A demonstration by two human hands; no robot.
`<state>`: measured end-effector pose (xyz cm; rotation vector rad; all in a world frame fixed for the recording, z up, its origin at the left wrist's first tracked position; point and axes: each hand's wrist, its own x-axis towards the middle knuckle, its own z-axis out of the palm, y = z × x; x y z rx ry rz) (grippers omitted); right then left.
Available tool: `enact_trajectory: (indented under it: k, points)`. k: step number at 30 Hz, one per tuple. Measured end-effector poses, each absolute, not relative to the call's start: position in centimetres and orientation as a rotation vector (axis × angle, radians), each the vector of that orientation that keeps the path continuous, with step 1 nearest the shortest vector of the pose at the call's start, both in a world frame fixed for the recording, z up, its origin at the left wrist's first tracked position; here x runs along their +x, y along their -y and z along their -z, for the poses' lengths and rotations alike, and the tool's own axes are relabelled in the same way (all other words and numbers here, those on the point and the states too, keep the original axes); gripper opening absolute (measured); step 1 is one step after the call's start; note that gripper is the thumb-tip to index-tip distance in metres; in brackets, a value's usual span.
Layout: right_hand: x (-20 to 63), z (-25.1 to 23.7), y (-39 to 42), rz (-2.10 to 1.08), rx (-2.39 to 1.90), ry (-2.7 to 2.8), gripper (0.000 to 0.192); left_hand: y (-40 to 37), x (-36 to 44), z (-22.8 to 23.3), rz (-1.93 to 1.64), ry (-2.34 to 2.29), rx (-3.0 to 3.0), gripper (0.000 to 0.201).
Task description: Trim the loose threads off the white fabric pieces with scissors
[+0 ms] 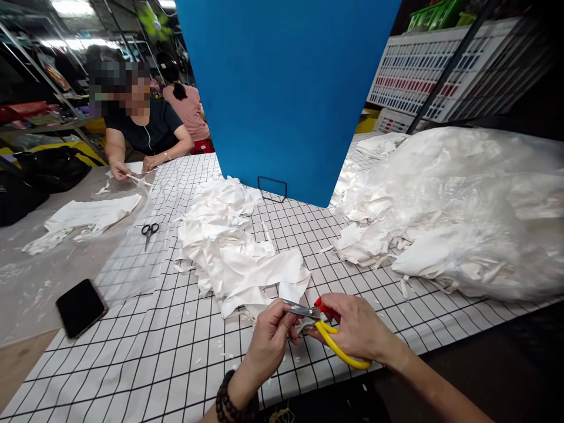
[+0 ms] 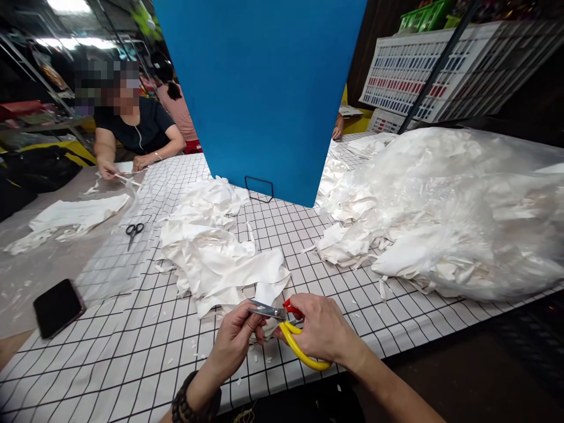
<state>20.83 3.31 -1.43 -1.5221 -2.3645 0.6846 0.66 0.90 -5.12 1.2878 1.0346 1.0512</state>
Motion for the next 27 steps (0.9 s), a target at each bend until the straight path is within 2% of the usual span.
enact_trajectory:
  k: [12, 16, 19, 21, 22, 24, 25, 27]
  points:
    - [20.9, 2.9, -3.4, -0.692, -1.504, 2.322, 0.036, -1.1, 0.5, 5.3, -1.026, -1.013, 1.206, 0.027]
    - [21.5, 3.9, -3.5, -1.006, -1.458, 2.120, 0.034, -1.8, 0.5, 5.5, -1.005, -1.061, 1.233, 0.030]
    - [23.0, 5.2, -4.5, -1.223, -1.467, 1.845, 0.031, -2.2, 0.3, 5.7, -0.972, -1.246, 1.527, 0.029]
    - [24.7, 6.2, -5.8, -1.152, -1.603, 1.724, 0.029, -2.3, 0.1, 6.5, -0.945, -1.507, 1.776, 0.022]
    - [25.7, 6.6, -6.6, -1.062, -1.703, 1.688, 0.028, -2.4, -0.1, 7.1, -0.918, -1.651, 1.869, 0.024]
    - [27.4, 7.1, -8.5, -0.842, -1.898, 1.639, 0.022, -2.6, -0.4, 8.6, -0.836, -1.869, 1.957, 0.043]
    - [28.0, 7.3, -9.5, -0.738, -1.963, 1.617, 0.018, -2.8, -0.7, 9.4, -0.796, -1.899, 1.960, 0.045]
    - [28.5, 7.4, -11.6, -0.591, -2.006, 1.600, 0.014, -3.8, -1.6, 10.2, -0.748, -1.812, 1.928, 0.036]
